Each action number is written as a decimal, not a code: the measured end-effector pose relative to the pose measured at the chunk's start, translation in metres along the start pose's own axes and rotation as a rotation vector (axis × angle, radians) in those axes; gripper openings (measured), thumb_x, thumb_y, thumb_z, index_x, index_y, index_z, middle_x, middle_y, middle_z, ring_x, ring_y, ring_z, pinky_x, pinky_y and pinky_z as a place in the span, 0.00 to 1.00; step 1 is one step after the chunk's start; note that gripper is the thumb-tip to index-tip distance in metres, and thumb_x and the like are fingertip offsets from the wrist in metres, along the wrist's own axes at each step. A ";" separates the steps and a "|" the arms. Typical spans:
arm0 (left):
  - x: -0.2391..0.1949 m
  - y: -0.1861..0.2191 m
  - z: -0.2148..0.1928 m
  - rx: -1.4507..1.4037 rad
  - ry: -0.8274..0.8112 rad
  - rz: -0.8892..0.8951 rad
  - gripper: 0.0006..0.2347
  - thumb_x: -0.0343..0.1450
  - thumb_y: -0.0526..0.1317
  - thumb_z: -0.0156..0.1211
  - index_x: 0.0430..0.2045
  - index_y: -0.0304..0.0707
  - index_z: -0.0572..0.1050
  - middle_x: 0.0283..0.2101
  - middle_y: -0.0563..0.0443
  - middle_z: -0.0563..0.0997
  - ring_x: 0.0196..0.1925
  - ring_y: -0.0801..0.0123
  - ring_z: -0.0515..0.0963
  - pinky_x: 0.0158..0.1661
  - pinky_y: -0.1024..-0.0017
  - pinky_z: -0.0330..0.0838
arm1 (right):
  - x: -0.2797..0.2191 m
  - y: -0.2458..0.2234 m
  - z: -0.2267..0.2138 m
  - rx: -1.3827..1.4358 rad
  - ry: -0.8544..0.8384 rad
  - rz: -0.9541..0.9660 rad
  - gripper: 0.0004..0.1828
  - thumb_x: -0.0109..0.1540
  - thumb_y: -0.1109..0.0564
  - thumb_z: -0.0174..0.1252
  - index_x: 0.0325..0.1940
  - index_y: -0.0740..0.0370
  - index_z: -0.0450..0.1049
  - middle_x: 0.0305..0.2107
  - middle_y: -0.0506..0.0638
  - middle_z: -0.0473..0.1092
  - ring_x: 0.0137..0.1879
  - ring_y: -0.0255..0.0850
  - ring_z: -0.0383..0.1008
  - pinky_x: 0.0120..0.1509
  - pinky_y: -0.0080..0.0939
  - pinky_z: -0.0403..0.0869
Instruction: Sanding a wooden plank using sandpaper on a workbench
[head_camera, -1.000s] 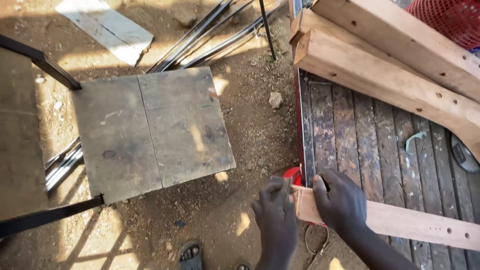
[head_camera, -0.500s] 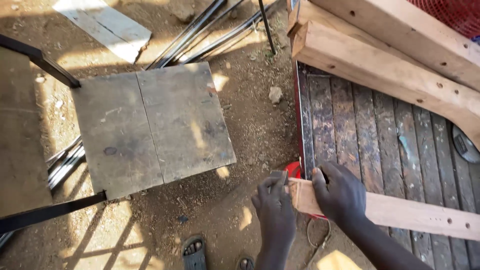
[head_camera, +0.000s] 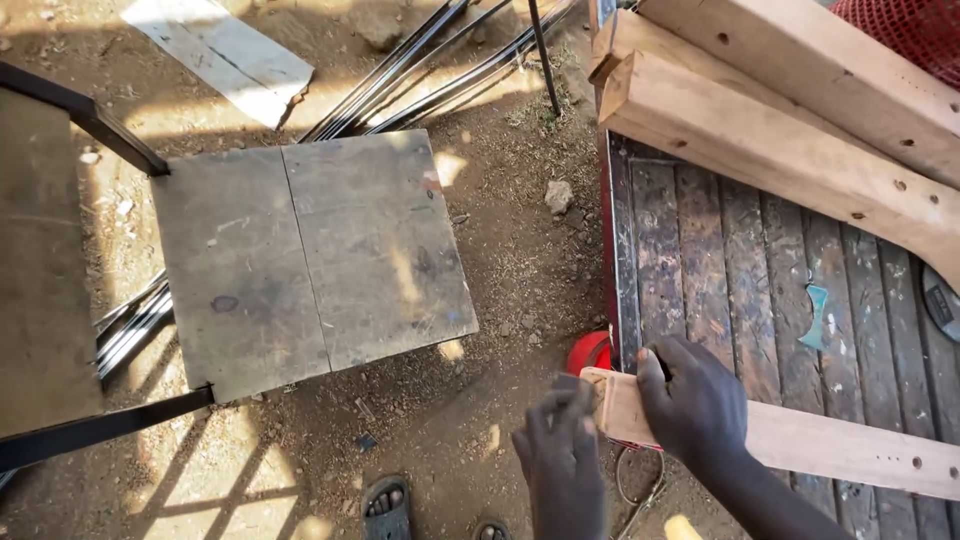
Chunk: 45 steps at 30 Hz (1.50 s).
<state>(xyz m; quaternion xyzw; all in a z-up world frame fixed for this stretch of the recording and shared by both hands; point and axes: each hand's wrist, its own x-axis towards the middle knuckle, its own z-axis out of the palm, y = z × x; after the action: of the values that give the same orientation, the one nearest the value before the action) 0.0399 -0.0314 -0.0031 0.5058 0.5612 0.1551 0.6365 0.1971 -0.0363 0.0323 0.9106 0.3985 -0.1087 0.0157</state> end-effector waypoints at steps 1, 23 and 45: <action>0.006 0.000 0.001 -0.002 -0.004 -0.005 0.18 0.74 0.45 0.47 0.57 0.59 0.78 0.55 0.63 0.71 0.55 0.70 0.65 0.57 0.61 0.75 | -0.003 0.003 -0.001 -0.005 -0.004 0.003 0.16 0.64 0.44 0.45 0.32 0.51 0.73 0.28 0.50 0.73 0.37 0.49 0.73 0.36 0.55 0.67; 0.014 0.006 -0.013 -0.133 -0.165 -0.213 0.23 0.69 0.61 0.39 0.55 0.62 0.74 0.57 0.60 0.72 0.62 0.70 0.66 0.56 0.62 0.71 | -0.010 -0.001 -0.008 -0.024 -0.060 0.069 0.16 0.64 0.42 0.45 0.35 0.50 0.74 0.32 0.47 0.75 0.38 0.48 0.76 0.37 0.53 0.70; -0.011 -0.040 0.009 0.044 0.123 0.284 0.22 0.72 0.59 0.46 0.58 0.65 0.79 0.51 0.66 0.77 0.45 0.65 0.69 0.45 0.71 0.67 | -0.003 -0.005 -0.007 0.021 -0.007 0.068 0.16 0.62 0.42 0.47 0.39 0.48 0.77 0.36 0.48 0.77 0.41 0.51 0.77 0.40 0.55 0.72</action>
<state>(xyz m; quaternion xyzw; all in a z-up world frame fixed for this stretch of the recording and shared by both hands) 0.0291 -0.0612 -0.0310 0.5837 0.5250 0.2619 0.5613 0.1929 -0.0338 0.0396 0.9234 0.3659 -0.1156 0.0111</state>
